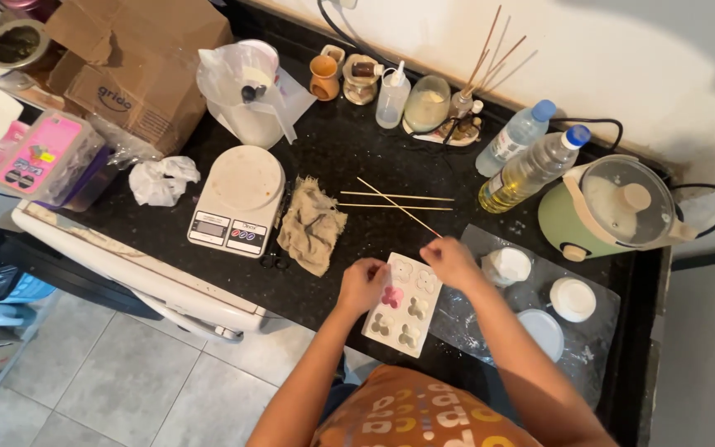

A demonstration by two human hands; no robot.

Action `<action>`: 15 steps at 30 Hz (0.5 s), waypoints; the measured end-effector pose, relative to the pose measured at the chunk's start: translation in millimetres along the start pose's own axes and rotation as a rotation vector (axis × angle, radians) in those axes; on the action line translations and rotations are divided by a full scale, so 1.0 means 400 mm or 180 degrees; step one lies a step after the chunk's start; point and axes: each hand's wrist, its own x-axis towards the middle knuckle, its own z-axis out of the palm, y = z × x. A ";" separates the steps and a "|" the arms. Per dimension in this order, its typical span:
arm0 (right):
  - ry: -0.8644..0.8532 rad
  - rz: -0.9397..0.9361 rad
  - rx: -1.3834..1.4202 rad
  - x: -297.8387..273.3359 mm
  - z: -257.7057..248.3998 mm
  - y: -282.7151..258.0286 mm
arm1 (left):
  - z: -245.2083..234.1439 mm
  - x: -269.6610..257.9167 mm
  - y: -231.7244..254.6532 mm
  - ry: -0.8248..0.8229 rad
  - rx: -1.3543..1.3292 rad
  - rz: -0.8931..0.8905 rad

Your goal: Preparing candle components by poking holes in wax discs and inspecting molds on a workbench.

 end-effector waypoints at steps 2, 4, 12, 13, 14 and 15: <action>-0.0072 -0.0053 0.0292 -0.038 0.008 -0.016 | -0.005 0.002 0.027 -0.0038 -0.0048 -0.0148; -0.0142 -0.0103 0.0598 -0.055 0.021 -0.012 | -0.008 0.002 0.042 -0.0080 -0.0082 -0.0302; 0.0060 -0.0591 0.1124 -0.040 0.040 0.043 | -0.022 -0.004 0.045 -0.0266 -0.0368 -0.0474; 0.0049 -0.0590 0.1125 -0.040 0.043 0.052 | -0.028 -0.007 0.050 -0.0264 -0.0368 -0.0484; 0.0073 -0.0609 0.1135 -0.040 0.046 0.060 | -0.035 -0.010 0.056 -0.0272 -0.0410 -0.0501; 0.0092 -0.0636 0.1141 -0.038 0.048 0.068 | -0.042 -0.012 0.061 -0.0271 -0.0456 -0.0518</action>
